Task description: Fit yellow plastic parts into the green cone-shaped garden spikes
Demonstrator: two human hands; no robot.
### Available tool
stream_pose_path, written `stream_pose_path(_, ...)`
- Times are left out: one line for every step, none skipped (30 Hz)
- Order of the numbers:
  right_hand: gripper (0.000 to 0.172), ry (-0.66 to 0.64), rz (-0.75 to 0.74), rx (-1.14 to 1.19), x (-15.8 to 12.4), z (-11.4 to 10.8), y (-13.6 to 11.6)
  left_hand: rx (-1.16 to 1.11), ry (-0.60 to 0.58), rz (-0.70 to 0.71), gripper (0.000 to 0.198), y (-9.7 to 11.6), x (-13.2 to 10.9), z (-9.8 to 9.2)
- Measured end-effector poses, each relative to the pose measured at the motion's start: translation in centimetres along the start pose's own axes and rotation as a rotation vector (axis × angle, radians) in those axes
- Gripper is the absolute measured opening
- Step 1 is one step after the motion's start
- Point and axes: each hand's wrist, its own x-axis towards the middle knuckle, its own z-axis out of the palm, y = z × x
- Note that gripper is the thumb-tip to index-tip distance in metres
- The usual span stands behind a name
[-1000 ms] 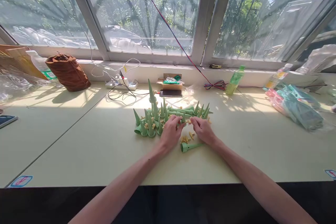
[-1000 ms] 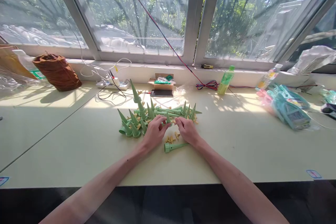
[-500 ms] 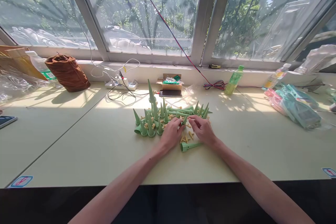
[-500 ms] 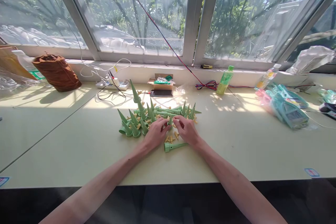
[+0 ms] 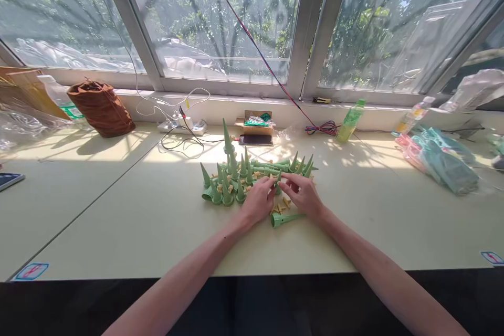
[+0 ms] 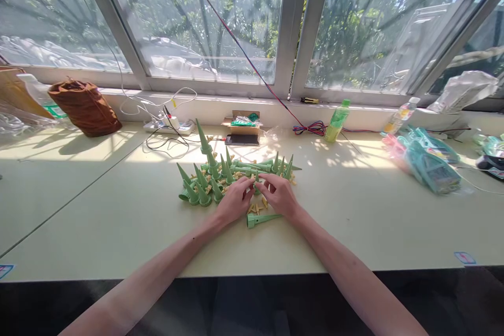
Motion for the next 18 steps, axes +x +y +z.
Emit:
stream_pose_path(0.033, 0.002, -0.002, -0.003, 0.01, 0.01, 0.05, -0.006, -0.012, 0.014, 0.023, 0.0, -0.02, 0.0)
stream_pose_path(0.031, 0.005, -0.004, -0.008, 0.03, 0.02, 0.07, -0.01, -0.024, 0.03, 0.024, 0.0, -0.04, 0.0)
stream_pose_path(0.03, 0.009, -0.008, -0.015, 0.06, 0.02, 0.08, -0.011, -0.034, 0.046, 0.025, 0.0, -0.06, 0.0)
stream_pose_path(0.028, 0.014, -0.014, -0.025, 0.08, 0.01, 0.06, -0.006, -0.04, 0.06, 0.027, 0.02, -0.08, -0.01)
stream_pose_path(0.027, 0.022, -0.02, -0.037, 0.1, 0.0, 0.03, 0.002, -0.044, 0.068, 0.028, 0.05, -0.11, -0.03)
stream_pose_path(0.026, 0.029, -0.025, -0.049, 0.12, -0.03, -0.01, 0.015, -0.041, 0.067, 0.029, 0.12, -0.14, -0.08)
stream_pose_path(0.026, 0.038, -0.029, -0.059, 0.13, -0.06, -0.07, 0.03, -0.032, 0.061, 0.029, 0.2, -0.17, -0.15)
stream_pose_path(0.025, 0.045, -0.031, -0.065, 0.14, -0.09, -0.13, 0.043, -0.02, 0.048, 0.029, 0.3, -0.19, -0.24)
stream_pose_path(0.025, 0.05, -0.031, -0.069, 0.13, -0.12, -0.18, 0.053, 0.0, 0.034, 0.028, 0.4, -0.21, -0.33)
stream_pose_path(0.025, 0.051, -0.029, -0.071, 0.12, -0.14, -0.23, 0.06, 0.022, 0.018, 0.027, 0.48, -0.22, -0.42)
stream_pose_path(0.025, 0.05, -0.026, -0.07, 0.09, -0.16, -0.28, 0.065, 0.044, 0.002, 0.027, 0.54, -0.22, -0.49)
stream_pose_path(0.025, 0.049, -0.022, -0.07, 0.06, -0.16, -0.31, 0.069, 0.063, -0.011, 0.027, 0.56, -0.23, -0.52)
stream_pose_path(0.026, 0.048, -0.016, -0.07, 0.02, -0.15, -0.34, 0.074, 0.077, -0.023, 0.027, 0.53, -0.23, -0.52)
stream_pose_path(0.027, 0.047, -0.01, -0.069, -0.02, -0.14, -0.35, 0.08, 0.084, -0.033, 0.028, 0.47, -0.24, -0.48)
stream_pose_path(0.028, 0.052, -0.004, -0.068, -0.06, -0.12, -0.37, 0.085, 0.087, -0.042, 0.029, 0.38, -0.25, -0.41)
stream_pose_path(0.029, 0.062, 0.001, -0.067, -0.09, -0.1, -0.39, 0.09, 0.089, -0.051, 0.03, 0.28, -0.26, -0.32)
stream_pose_path(0.029, 0.077, 0.004, -0.066, -0.12, -0.1, -0.42, 0.093, 0.09, -0.059, 0.031, 0.19, -0.27, -0.24)
stream_pose_path(0.03, 0.095, 0.005, -0.066, -0.14, -0.11, -0.46, 0.094, 0.089, -0.068, 0.032, 0.12, -0.29, -0.18)
